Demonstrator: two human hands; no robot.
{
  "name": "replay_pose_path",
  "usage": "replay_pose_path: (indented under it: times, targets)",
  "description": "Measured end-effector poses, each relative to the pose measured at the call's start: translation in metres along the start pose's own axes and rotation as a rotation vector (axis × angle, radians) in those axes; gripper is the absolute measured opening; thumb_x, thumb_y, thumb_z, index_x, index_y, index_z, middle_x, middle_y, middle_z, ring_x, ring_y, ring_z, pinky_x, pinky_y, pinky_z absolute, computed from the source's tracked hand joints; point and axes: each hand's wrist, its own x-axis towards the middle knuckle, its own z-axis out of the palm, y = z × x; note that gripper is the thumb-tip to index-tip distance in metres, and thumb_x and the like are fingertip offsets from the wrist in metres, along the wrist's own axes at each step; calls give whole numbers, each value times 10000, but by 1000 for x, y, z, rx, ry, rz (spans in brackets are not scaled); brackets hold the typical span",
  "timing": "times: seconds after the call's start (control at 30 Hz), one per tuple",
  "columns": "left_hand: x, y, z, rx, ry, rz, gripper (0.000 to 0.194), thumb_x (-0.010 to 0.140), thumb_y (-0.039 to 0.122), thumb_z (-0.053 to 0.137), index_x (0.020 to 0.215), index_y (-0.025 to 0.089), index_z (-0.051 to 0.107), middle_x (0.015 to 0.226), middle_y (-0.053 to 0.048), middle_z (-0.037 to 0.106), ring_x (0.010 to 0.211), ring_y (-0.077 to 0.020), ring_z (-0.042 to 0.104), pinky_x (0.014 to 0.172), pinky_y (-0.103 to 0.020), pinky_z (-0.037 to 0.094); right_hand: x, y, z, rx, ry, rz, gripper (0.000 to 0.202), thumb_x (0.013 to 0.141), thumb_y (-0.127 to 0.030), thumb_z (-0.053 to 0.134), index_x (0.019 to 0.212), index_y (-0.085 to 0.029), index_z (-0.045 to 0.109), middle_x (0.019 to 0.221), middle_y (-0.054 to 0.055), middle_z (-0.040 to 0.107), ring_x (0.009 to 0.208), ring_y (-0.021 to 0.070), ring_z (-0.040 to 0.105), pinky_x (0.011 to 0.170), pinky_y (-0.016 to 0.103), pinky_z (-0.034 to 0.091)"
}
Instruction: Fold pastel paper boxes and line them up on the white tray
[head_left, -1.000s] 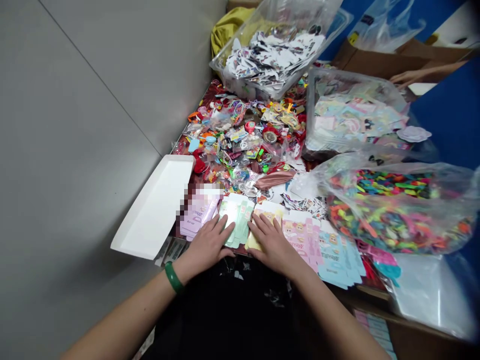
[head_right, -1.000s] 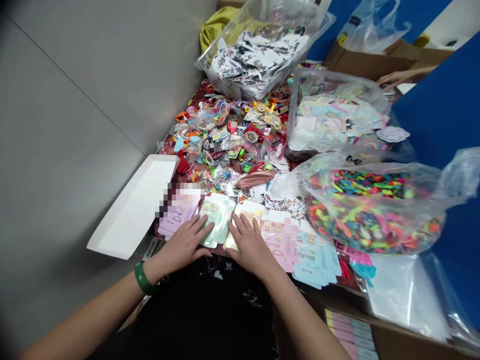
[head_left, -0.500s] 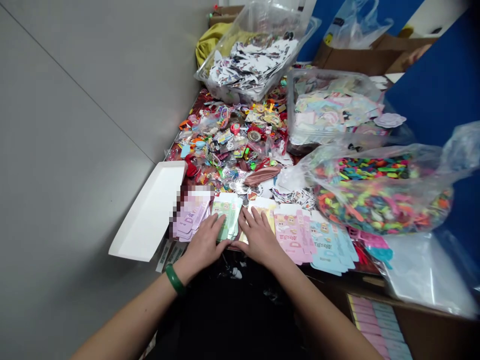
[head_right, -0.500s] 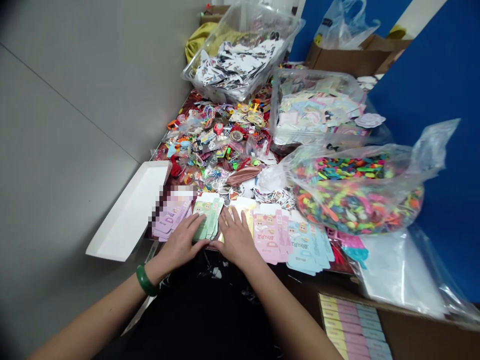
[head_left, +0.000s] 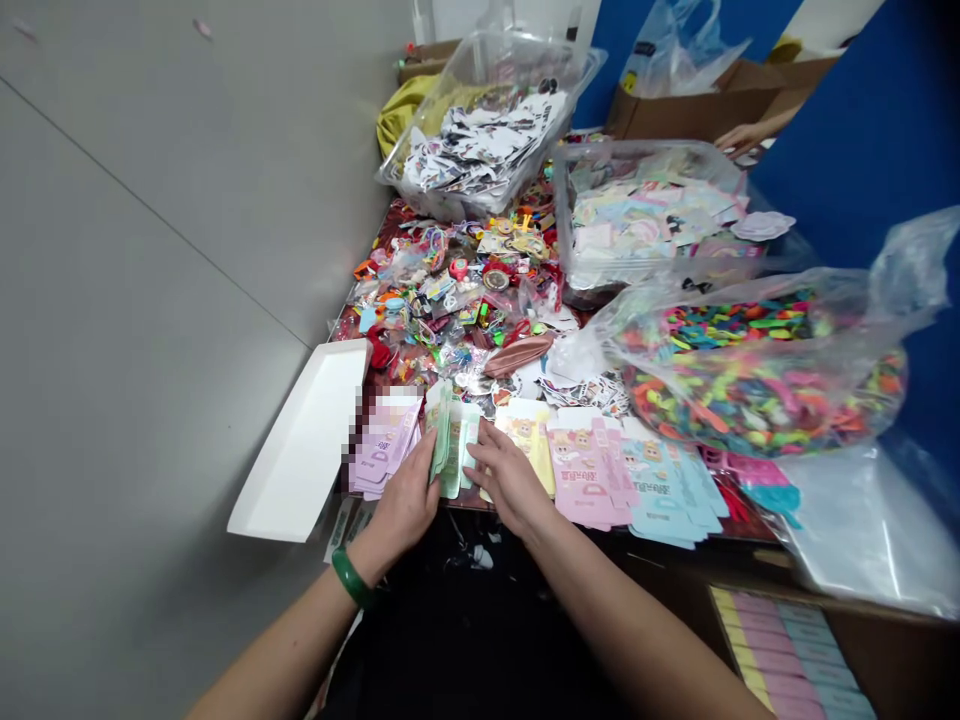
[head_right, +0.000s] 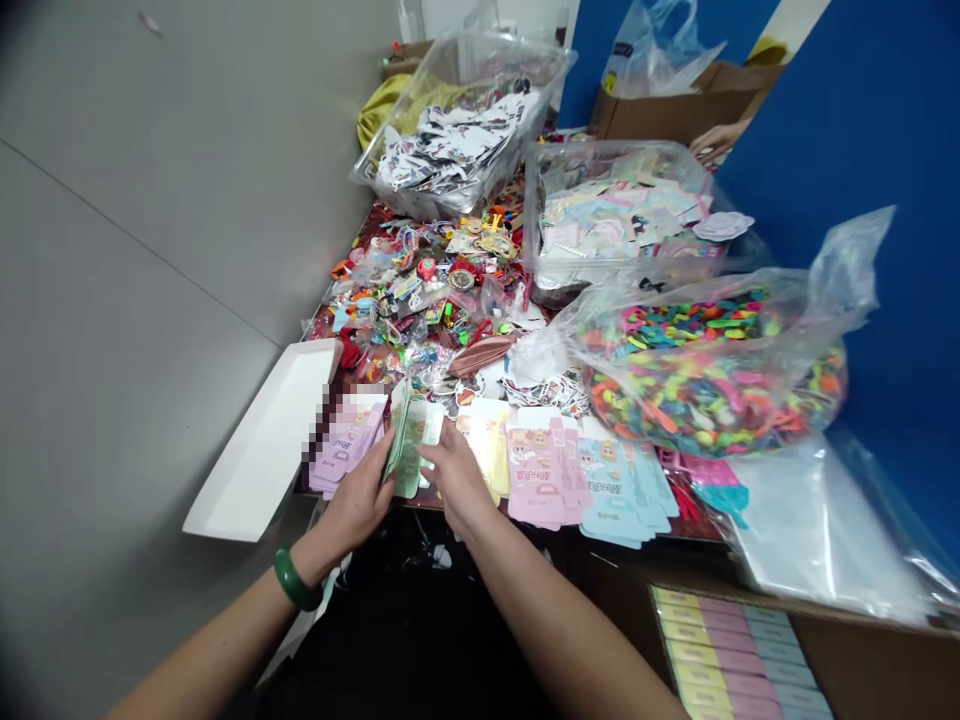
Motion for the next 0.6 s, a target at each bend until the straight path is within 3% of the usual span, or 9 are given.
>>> replay_pose_path:
  times: [0.1, 0.17, 0.33, 0.53, 0.6]
  targets:
    - [-1, 2, -1, -41, 0, -19, 664, 856, 138, 395, 1469, 139, 139, 1503, -149, 272, 1379, -232, 273, 1122, -438, 262, 5, -9, 0, 140, 3, 35, 393, 623, -237, 653, 1016, -227, 630, 1047, 31, 656, 876, 159, 602, 666, 231, 451]
    - [-2, 3, -3, -74, 6, -53, 684, 853, 134, 391, 1473, 129, 104, 1521, -150, 222, 1395, -233, 228, 1135, -440, 228, 10, -9, 0, 170, -27, 41, 314, 606, -243, 662, 914, -186, 652, 893, 31, 674, 739, 130, 592, 585, 201, 417]
    - [-3, 7, -8, -249, 10, -170, 723, 835, 133, 417, 1477, 175, 87, 1529, -130, 208, 1398, -247, 215, 1136, -471, 207, 18, 6, 7, -83, -119, 55, 273, 633, -289, 680, 868, -150, 683, 654, 13, 637, 547, 102, 527, 443, 185, 324]
    - [-2, 14, -22, -719, -77, -259, 845, 763, 137, 500, 1471, 213, 45, 1495, -133, 298, 1340, -246, 354, 1082, -446, 340, 19, 15, 16, -322, -58, -107, 304, 719, -360, 624, 968, -190, 662, 812, 24, 673, 625, 129, 578, 518, 234, 439]
    - [0, 15, -28, -805, -94, -313, 839, 765, 174, 528, 1469, 214, 73, 1500, -135, 285, 1341, -256, 351, 1088, -448, 327, 20, 15, 17, -352, -73, -132, 300, 725, -359, 619, 970, -190, 654, 848, 32, 675, 679, 145, 601, 543, 245, 458]
